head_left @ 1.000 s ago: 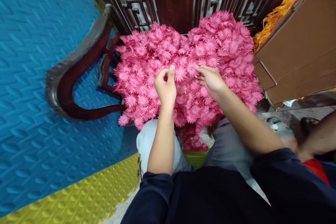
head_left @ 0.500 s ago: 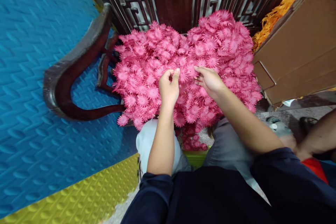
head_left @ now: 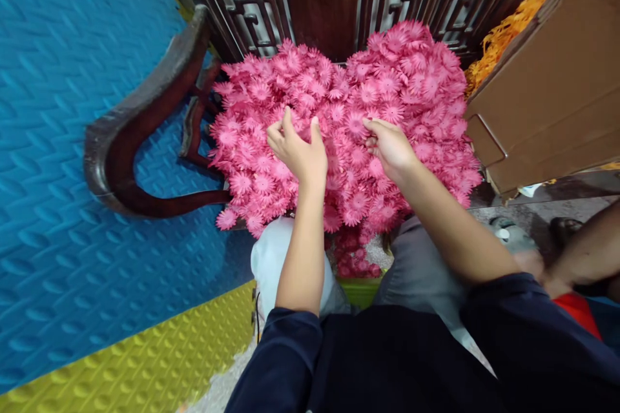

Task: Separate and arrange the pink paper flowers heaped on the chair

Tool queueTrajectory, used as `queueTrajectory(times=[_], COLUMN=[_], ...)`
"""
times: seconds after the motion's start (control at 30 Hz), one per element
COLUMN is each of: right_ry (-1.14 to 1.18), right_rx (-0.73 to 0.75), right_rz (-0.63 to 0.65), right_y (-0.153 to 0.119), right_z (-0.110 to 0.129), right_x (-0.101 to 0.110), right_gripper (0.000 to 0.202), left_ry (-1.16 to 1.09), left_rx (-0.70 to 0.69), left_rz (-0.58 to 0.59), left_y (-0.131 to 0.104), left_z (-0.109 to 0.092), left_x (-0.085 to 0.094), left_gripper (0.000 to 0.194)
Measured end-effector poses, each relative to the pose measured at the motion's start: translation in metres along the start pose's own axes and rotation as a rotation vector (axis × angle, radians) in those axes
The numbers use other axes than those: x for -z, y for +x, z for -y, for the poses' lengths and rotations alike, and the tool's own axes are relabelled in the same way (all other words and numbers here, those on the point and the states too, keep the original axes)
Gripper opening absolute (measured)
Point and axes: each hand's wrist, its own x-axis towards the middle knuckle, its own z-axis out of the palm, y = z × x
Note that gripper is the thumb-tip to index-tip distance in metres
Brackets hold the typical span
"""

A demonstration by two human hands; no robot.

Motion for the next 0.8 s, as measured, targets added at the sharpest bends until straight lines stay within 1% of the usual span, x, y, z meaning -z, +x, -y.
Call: queueTrajectory(times=[0.03, 0.13, 0.17, 0.23, 0.27, 0.33, 0.4, 0.53, 0.67, 0.8], right_ry=[0.004, 0.043, 0.057, 0.069, 0.068, 0.054, 0.030, -0.009, -0.048, -0.074], right_rx=[-0.016, -0.064, -0.073, -0.070, -0.064, -0.052, -0.039, 0.008, 0.061, 0.100], right_rz=[0.013, 0.072, 0.097, 0.155, 0.186, 0.245, 0.278, 0.287, 0.292, 0.280], right_y=[0.000, -0.002, -0.002, -0.003, -0.003, -0.003, -0.003, -0.004, -0.008, -0.009], right_z=[0.000, 0.000, 0.000, 0.000, -0.001, -0.002, -0.003, -0.005, -0.004, -0.002], right_x=[0.000, -0.002, -0.002, -0.002, -0.002, 0.000, 0.001, 0.001, -0.002, -0.003], right_gripper=[0.012, 0.014, 0.015, 0.015, 0.016, 0.018, 0.021, 0.025, 0.026, 0.027], left_ry=[0.000, -0.001, 0.002, 0.000, -0.009, -0.030, -0.042, -0.032, -0.033, -0.128], left_rx=[-0.021, -0.122, -0.147, -0.176, -0.182, -0.177, -0.163, -0.170, -0.198, -0.196], left_rz=[0.036, 0.221, 0.277, 0.355, 0.376, 0.389, 0.368, 0.343, 0.339, 0.360], left_y=[-0.004, -0.014, -0.016, -0.017, -0.017, -0.016, -0.015, -0.015, -0.015, -0.013], left_z=[-0.004, -0.015, -0.017, -0.017, -0.016, -0.012, -0.010, -0.008, -0.008, -0.008], left_x=[0.003, 0.011, 0.013, 0.013, 0.012, 0.008, 0.005, 0.005, 0.008, 0.010], left_gripper=[0.030, 0.013, 0.010, 0.012, 0.012, 0.012, 0.010, 0.007, 0.014, 0.016])
